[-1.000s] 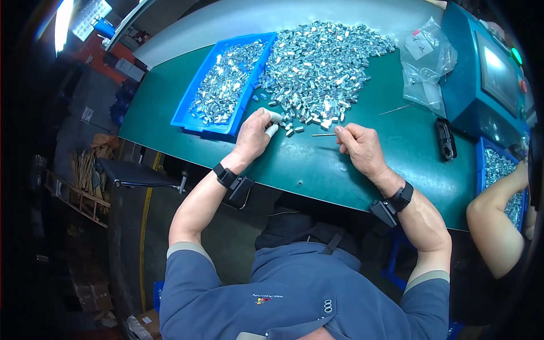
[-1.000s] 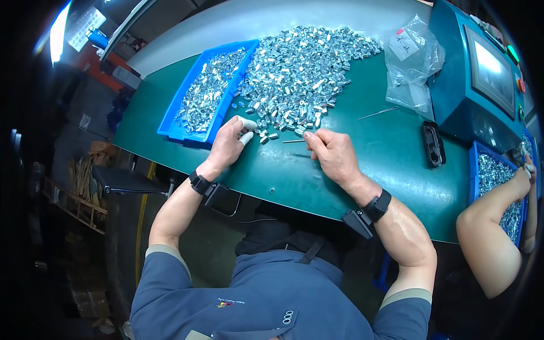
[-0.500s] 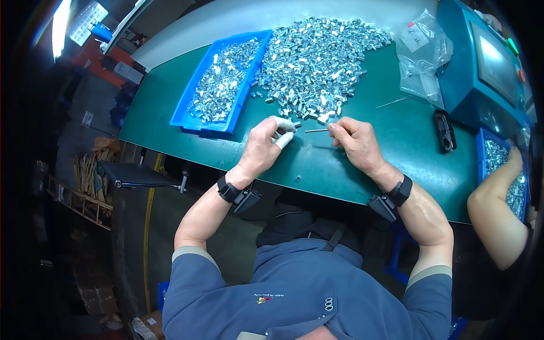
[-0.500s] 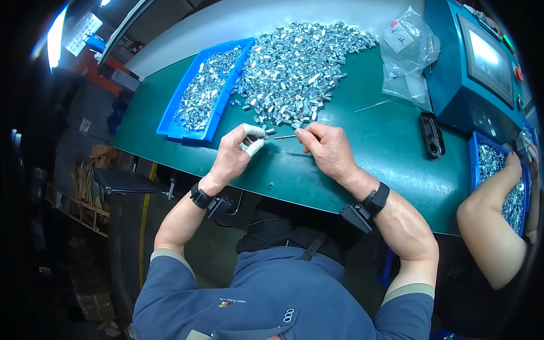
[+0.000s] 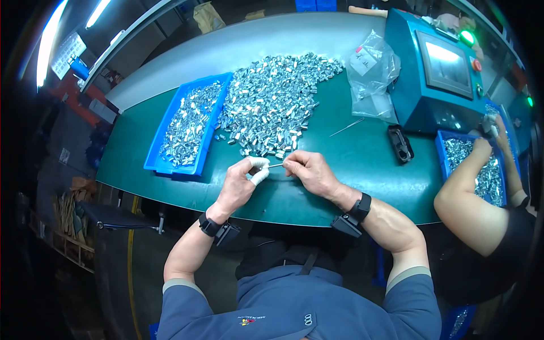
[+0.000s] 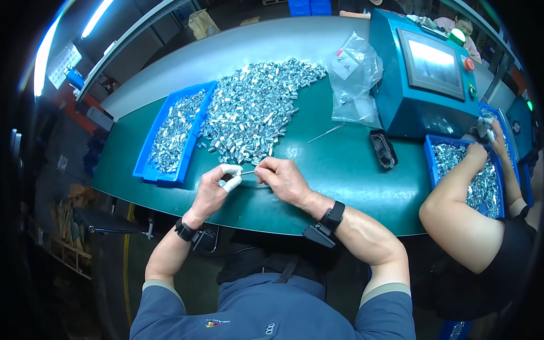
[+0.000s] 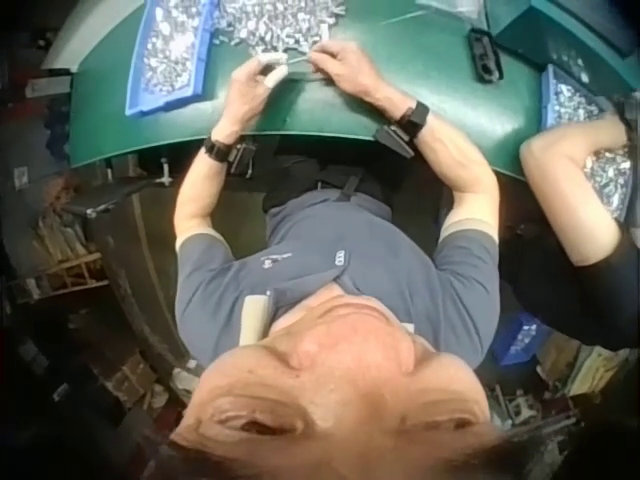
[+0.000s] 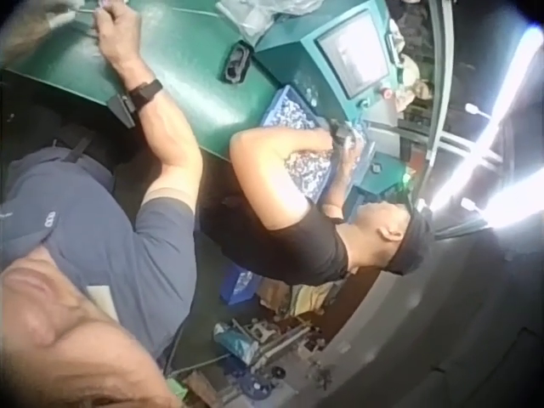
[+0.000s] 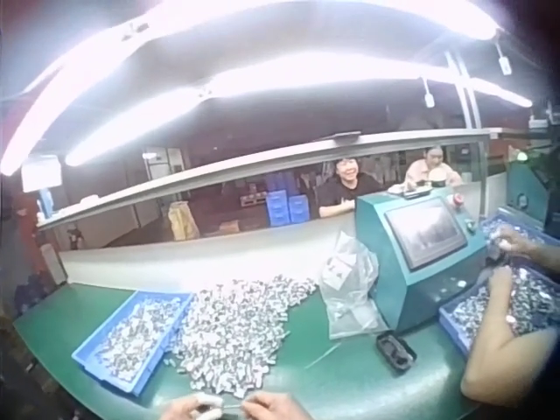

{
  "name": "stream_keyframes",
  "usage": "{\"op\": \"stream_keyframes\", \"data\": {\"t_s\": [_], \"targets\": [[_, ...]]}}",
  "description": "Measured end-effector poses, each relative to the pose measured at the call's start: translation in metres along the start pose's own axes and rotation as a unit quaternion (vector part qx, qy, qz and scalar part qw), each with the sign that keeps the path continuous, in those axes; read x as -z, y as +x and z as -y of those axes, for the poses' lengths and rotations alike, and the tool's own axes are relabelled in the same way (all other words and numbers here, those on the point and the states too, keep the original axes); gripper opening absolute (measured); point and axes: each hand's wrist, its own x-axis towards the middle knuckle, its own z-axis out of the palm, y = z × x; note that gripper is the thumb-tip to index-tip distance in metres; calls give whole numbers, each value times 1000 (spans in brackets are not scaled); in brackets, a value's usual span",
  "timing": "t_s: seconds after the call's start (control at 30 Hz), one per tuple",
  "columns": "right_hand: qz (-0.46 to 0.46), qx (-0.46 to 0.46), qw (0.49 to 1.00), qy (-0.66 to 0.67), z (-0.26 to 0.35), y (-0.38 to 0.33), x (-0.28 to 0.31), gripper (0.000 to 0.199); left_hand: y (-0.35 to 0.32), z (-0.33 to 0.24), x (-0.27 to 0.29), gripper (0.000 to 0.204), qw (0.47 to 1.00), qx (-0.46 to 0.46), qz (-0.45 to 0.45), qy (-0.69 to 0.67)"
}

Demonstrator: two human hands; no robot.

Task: The person picks up a metal part and a metal rod by hand, slides the part onto the rod, and places the assembled piece into a blue tray, repeating this process throughout the video.

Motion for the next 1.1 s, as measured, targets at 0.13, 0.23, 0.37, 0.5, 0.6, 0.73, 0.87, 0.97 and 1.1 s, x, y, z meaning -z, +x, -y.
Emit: {"op": "stream_keyframes", "data": {"t_s": [0.13,0.23,0.37,0.5,0.6,0.73,0.87,0.97,1.1], "targets": [[25,8,1000,-7,8,-2,1,21,-1,1,0,19,999,40,19,18],[25,-12,999,-38,8,0,2,24,-3,4,-3,16,999,2,24,39],[20,-28,998,-55,11,-1,7,29,-2,3,-7,16,998,-17,33,53],[36,-45,996,-70,12,-1,6,37,-4,9,-8,14,999,-42,12,30],[50,-69,993,-75,11,0,6,40,-7,7,-6,15,999,-27,16,21],[99,-113,984,-95,13,-3,1,47,-7,10,-13,16,995,-93,18,9],[107,-127,984,-71,10,0,2,51,-7,13,-16,16,997,-77,12,7],[72,-100,992,-38,11,1,0,39,-7,17,-18,16,998,-69,4,-5],[44,-42,997,-53,20,1,2,18,-8,14,-13,16,999,-14,14,-25]]}}
